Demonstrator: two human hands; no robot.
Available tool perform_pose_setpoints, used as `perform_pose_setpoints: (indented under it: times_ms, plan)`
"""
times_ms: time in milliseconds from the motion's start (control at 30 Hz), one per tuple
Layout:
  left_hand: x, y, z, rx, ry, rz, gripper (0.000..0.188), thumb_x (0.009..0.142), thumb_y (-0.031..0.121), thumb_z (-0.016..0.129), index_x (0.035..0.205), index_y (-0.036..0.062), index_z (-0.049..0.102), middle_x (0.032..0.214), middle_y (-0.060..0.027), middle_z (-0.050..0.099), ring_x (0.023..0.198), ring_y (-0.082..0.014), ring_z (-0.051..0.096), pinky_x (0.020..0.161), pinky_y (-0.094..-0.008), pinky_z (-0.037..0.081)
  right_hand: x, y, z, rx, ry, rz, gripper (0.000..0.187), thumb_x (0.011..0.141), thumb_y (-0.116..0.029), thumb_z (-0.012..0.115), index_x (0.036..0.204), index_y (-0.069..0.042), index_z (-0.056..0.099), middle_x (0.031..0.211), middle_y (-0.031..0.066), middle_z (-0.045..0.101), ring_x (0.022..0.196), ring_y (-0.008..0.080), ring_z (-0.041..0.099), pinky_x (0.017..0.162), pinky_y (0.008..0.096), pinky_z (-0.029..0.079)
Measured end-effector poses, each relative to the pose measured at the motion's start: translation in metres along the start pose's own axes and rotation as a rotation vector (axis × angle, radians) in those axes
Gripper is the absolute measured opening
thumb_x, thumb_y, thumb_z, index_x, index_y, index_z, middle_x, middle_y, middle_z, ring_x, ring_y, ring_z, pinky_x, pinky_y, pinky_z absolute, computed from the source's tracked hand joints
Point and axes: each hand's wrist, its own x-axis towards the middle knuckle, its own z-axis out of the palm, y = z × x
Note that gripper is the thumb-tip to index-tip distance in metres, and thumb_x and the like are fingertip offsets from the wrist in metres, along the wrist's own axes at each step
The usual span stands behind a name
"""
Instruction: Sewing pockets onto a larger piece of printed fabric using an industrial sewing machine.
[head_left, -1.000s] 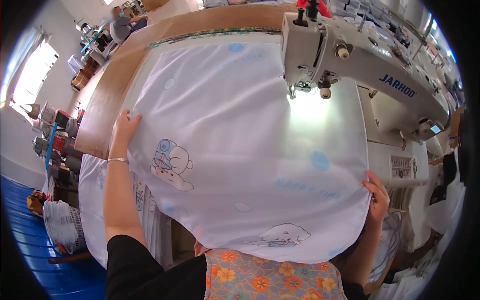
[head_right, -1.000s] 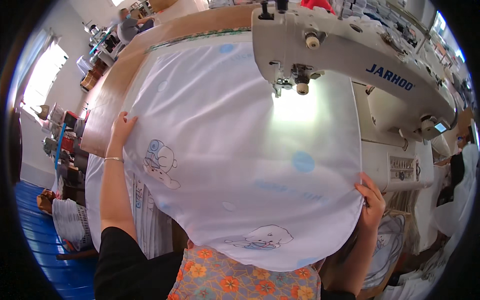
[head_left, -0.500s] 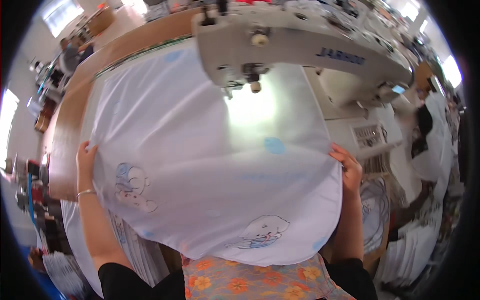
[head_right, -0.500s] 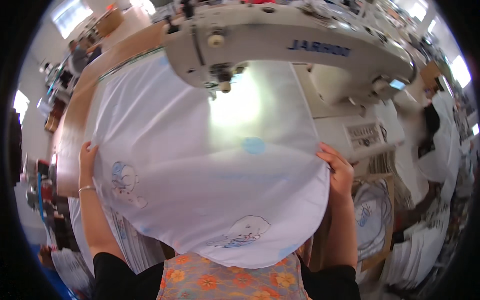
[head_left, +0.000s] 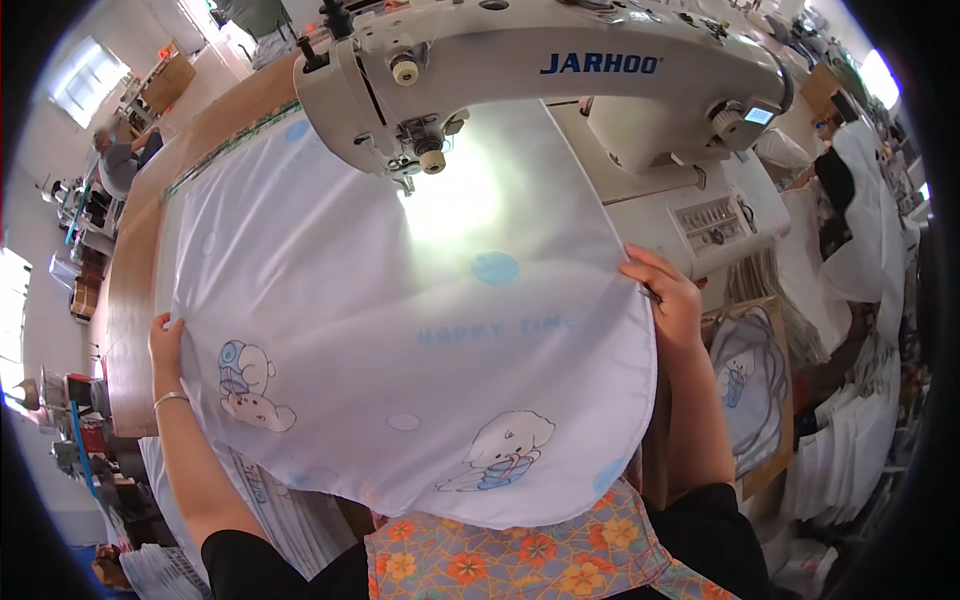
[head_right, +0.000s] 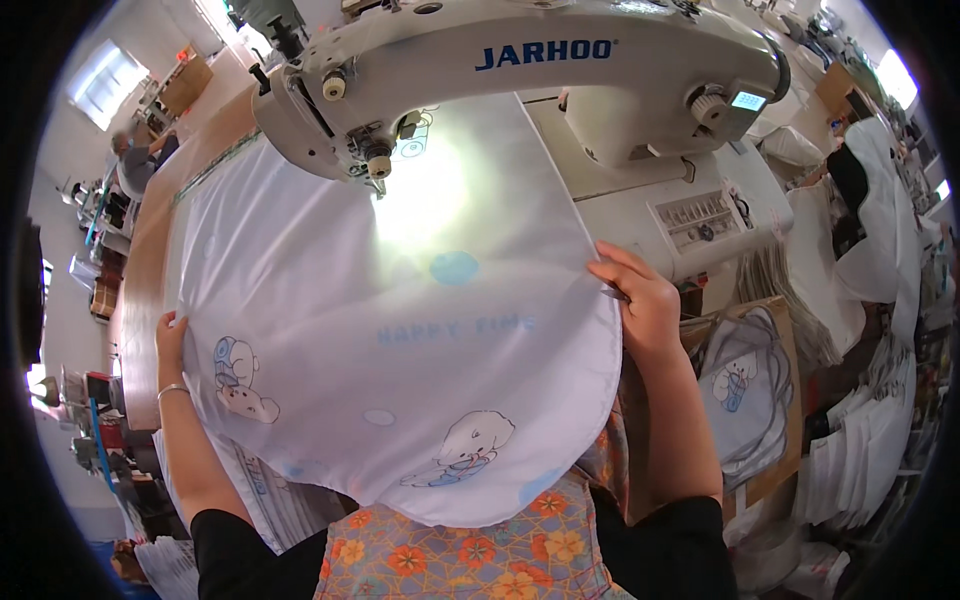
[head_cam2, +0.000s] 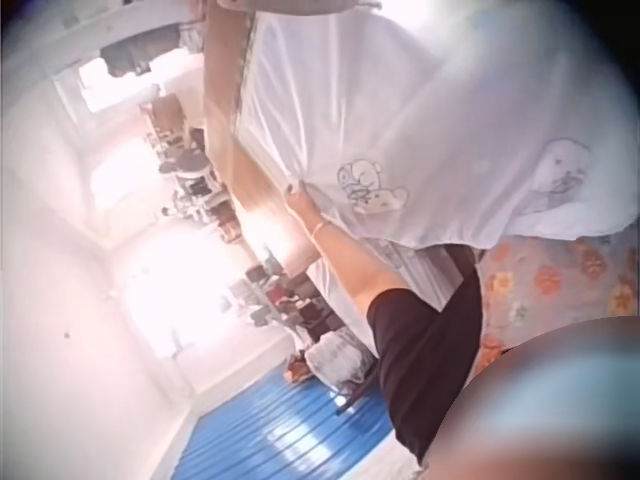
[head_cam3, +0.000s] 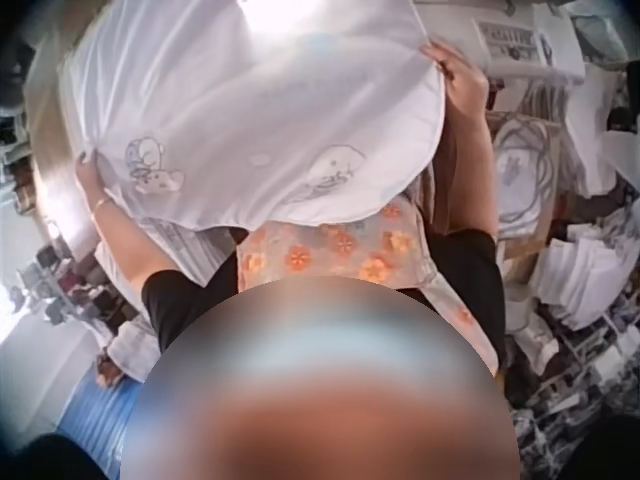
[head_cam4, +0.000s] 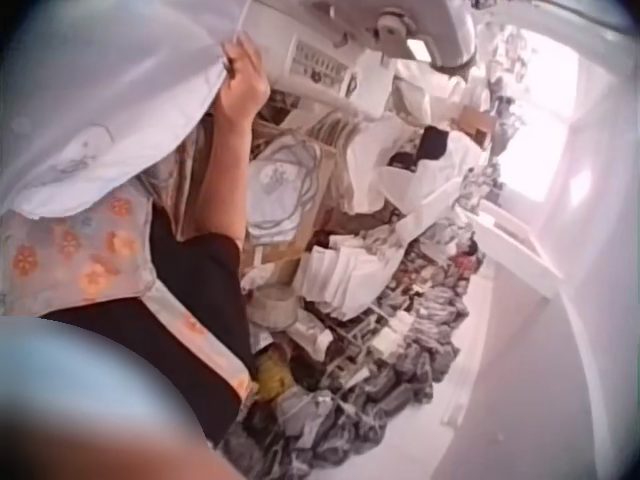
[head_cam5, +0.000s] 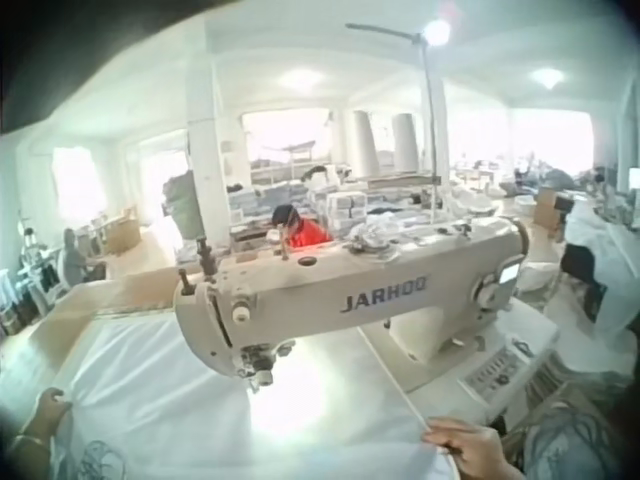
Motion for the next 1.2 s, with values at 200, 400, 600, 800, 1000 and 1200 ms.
perform_pose_setpoints:
  times_ms: [200, 400, 600, 800, 1000, 1200]
  plan:
    - [-0.038, 0.013, 0.016, 0.504, 0.217, 0.367, 0.052, 0.087, 0.014, 0.067, 0.135, -0.0005, 0.054, 0.140, -0.0268, 0.051, 0.135, -0.0383, 0.044, 0.115, -0.0448, 0.034, -0.024, -0.012, -0.007, -0.100, 0.000, -0.042, 0.034, 0.082, -0.005, 0.071, 0.116, -0.004, 0.069, 0.133, 0.0173, 0.062, 0.115, 0.0317, 0.066, 0.093, 0.0350, 0.052]
    - [-0.245, 0.269, 0.080, 0.131, -0.349, 0.946, 0.054, 0.088, 0.010, 0.063, 0.139, 0.0020, 0.052, 0.150, -0.0197, 0.045, 0.139, -0.0379, 0.041, 0.116, -0.0428, 0.032, -0.109, -0.045, -0.033, 0.124, -0.327, -0.303, 0.037, 0.067, 0.000, 0.077, 0.102, -0.008, 0.068, 0.121, 0.0224, 0.067, 0.098, 0.0348, 0.072, 0.083, 0.0406, 0.059]
    - [-0.301, 0.292, 0.098, 0.245, -0.299, 1.118, 0.059, 0.086, 0.019, 0.062, 0.141, 0.0009, 0.050, 0.150, -0.0203, 0.044, 0.139, -0.0384, 0.041, 0.117, -0.0497, 0.028, -0.154, 0.021, -0.040, 0.148, -0.350, 0.122, 0.020, 0.083, 0.002, 0.065, 0.101, -0.004, 0.068, 0.114, 0.0130, 0.071, 0.106, 0.0301, 0.068, 0.088, 0.0352, 0.055]
    - [-0.311, 0.289, 0.104, 0.270, -0.255, 1.158, 0.063, 0.090, 0.027, 0.058, 0.147, 0.0026, 0.044, 0.153, -0.0176, 0.042, 0.142, -0.0360, 0.038, 0.118, -0.0501, 0.026, -0.236, 0.088, -0.101, -0.466, 0.093, 0.653, 0.020, 0.086, -0.013, 0.070, 0.104, -0.005, 0.070, 0.106, 0.0167, 0.070, 0.096, 0.0341, 0.068, 0.081, 0.0394, 0.054]
    - [-0.311, 0.291, 0.104, 0.252, -0.229, 1.156, 0.064, 0.089, 0.027, 0.060, 0.146, 0.0034, 0.045, 0.153, -0.0170, 0.042, 0.142, -0.0356, 0.039, 0.118, -0.0498, 0.026, -0.255, 0.111, -0.095, -0.748, -0.074, 0.805, 0.028, 0.083, -0.029, 0.071, 0.097, -0.005, 0.067, 0.096, 0.0187, 0.067, 0.092, 0.0408, 0.065, 0.078, 0.0491, 0.052]
    - [-0.335, 0.281, 0.116, 0.177, -0.252, 1.170, 0.063, 0.073, 0.016, 0.077, 0.132, 0.0084, 0.058, 0.147, -0.0177, 0.048, 0.137, -0.0348, 0.044, 0.115, -0.0539, 0.028, -0.245, 0.137, -0.101, -0.624, 0.082, 0.767, 0.019, 0.082, -0.018, 0.063, 0.088, -0.001, 0.067, 0.088, 0.0242, 0.068, 0.086, 0.0436, 0.065, 0.075, 0.0488, 0.051]
